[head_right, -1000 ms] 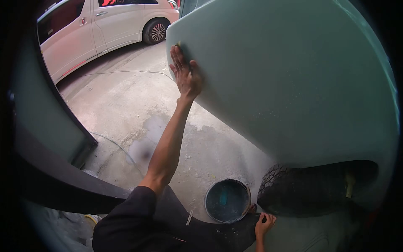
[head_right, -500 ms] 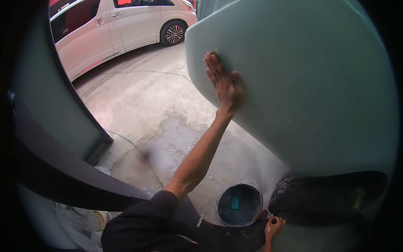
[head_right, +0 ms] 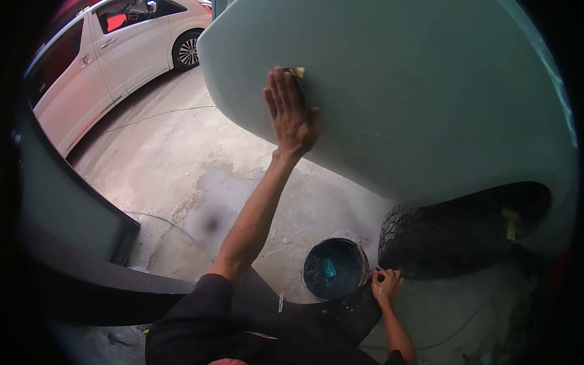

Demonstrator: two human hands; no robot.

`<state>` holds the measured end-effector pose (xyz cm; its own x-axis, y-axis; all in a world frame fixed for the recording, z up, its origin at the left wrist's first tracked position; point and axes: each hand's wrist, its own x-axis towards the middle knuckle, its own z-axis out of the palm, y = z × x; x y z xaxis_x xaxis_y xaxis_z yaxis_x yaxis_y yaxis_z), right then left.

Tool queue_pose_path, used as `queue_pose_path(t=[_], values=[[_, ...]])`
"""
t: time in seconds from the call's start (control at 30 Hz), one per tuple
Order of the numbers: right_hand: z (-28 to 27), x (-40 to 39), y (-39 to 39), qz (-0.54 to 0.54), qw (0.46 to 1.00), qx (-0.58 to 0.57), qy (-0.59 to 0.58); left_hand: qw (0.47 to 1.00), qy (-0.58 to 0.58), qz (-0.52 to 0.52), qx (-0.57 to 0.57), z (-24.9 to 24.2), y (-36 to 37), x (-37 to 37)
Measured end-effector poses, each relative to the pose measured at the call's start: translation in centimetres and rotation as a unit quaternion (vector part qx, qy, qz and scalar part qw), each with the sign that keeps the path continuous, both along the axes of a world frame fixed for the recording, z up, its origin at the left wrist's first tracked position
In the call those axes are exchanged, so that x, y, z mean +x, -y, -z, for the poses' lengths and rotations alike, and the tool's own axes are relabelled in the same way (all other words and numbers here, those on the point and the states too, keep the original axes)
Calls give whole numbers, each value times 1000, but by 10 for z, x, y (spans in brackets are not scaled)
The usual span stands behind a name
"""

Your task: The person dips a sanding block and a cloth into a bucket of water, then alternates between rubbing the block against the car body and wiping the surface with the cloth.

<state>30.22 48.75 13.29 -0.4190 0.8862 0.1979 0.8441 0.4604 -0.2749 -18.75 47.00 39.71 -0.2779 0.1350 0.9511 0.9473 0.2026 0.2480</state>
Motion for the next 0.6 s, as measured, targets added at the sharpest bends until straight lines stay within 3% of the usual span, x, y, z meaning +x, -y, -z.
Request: queue_pose_path(t=[0.07,0.1,0.17,0.27,0.37,0.4,0.5,0.53,0.6], values=[[14,25,-2,49,999,9,-7,981,152,-17,116,-51,34,-58],[20,35,-3,72,997,8,-10,946,237,20,221,-53,15,-103],[7,24,-1,84,996,-25,21,942,261,-1,210,-76,26,-69],[5,10,1,39,999,-22,-21,987,127,-2,94,-43,22,-35],[3,9,-5,25,1000,-11,-10,1000,-13,-13,0,-27,11,-15],[10,22,0,36,999,-8,-6,996,62,-35,56,-54,31,-46],[10,25,4,71,997,-22,-6,936,301,34,178,-104,53,-80],[8,17,3,62,998,-21,-2,948,256,-10,190,-91,28,-76],[-3,-2,1,47,999,-21,-9,991,74,26,109,-64,0,12]])
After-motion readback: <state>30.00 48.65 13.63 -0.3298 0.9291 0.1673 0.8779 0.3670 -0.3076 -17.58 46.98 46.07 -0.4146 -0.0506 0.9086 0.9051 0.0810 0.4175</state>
